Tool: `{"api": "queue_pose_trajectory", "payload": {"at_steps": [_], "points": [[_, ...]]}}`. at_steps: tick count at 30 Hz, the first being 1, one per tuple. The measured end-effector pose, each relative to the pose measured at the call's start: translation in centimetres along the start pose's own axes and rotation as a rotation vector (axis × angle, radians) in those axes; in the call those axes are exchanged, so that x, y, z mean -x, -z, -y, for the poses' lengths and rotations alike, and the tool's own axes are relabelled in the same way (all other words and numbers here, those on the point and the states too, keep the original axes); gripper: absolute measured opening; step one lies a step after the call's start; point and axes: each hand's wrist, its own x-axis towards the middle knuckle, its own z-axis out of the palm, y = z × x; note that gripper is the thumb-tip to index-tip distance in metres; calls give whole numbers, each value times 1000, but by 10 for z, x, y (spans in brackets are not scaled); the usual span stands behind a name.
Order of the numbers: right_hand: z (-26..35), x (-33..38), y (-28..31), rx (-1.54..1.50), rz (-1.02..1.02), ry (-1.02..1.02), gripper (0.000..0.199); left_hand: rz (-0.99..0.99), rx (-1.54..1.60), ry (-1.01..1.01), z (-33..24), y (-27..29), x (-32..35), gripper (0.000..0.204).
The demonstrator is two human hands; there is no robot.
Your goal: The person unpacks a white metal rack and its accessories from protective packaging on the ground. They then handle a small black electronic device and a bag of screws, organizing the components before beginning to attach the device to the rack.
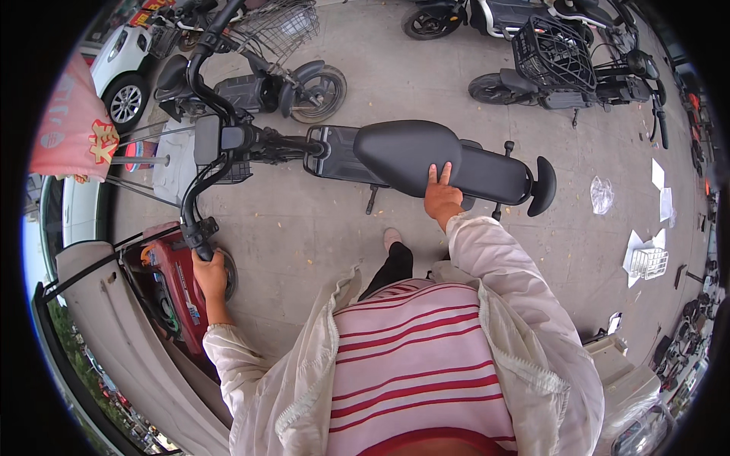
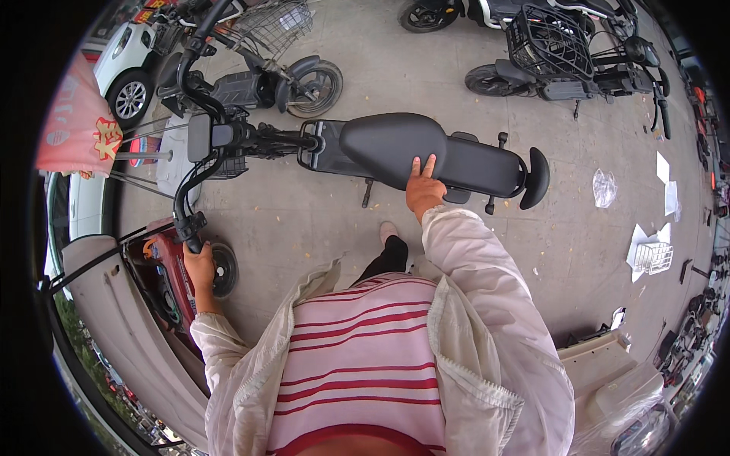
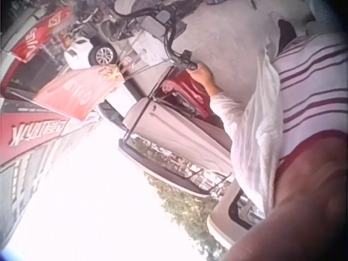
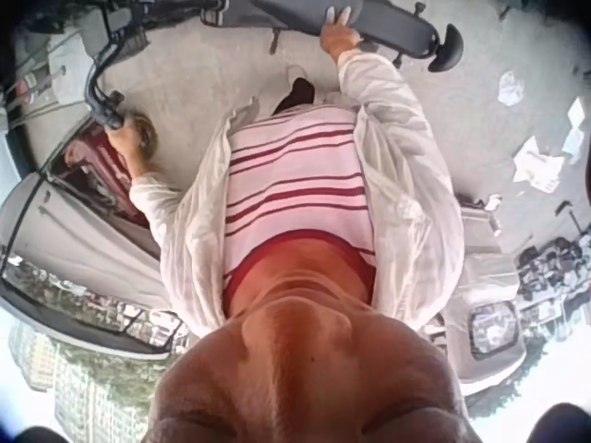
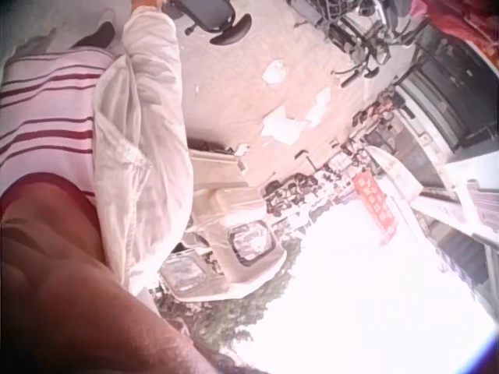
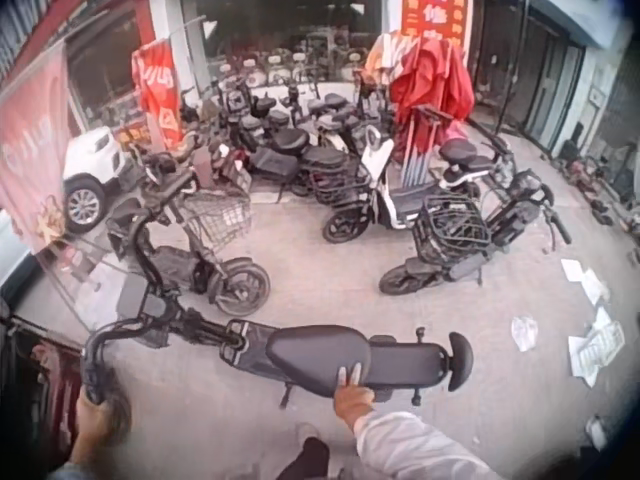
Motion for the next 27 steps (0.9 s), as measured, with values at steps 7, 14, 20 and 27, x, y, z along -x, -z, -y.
{"api": "queue_pose_trajectory", "payload": {"at_steps": [7,14,20,27], "points": [[21,10,-24,122,-10,146,75,-154,13,-312,79,10,27,34],[-18,26,-7,-28,120,259,70,-63,-55,-390,113,-17,34,44],[-151,49,-54,-587,-144,120,41,535,-168,-239,58,-201,108,41],[-385,186,-203,-998,-280,-616,38,1060,-334,-345,-39,-334,209,37]]}}
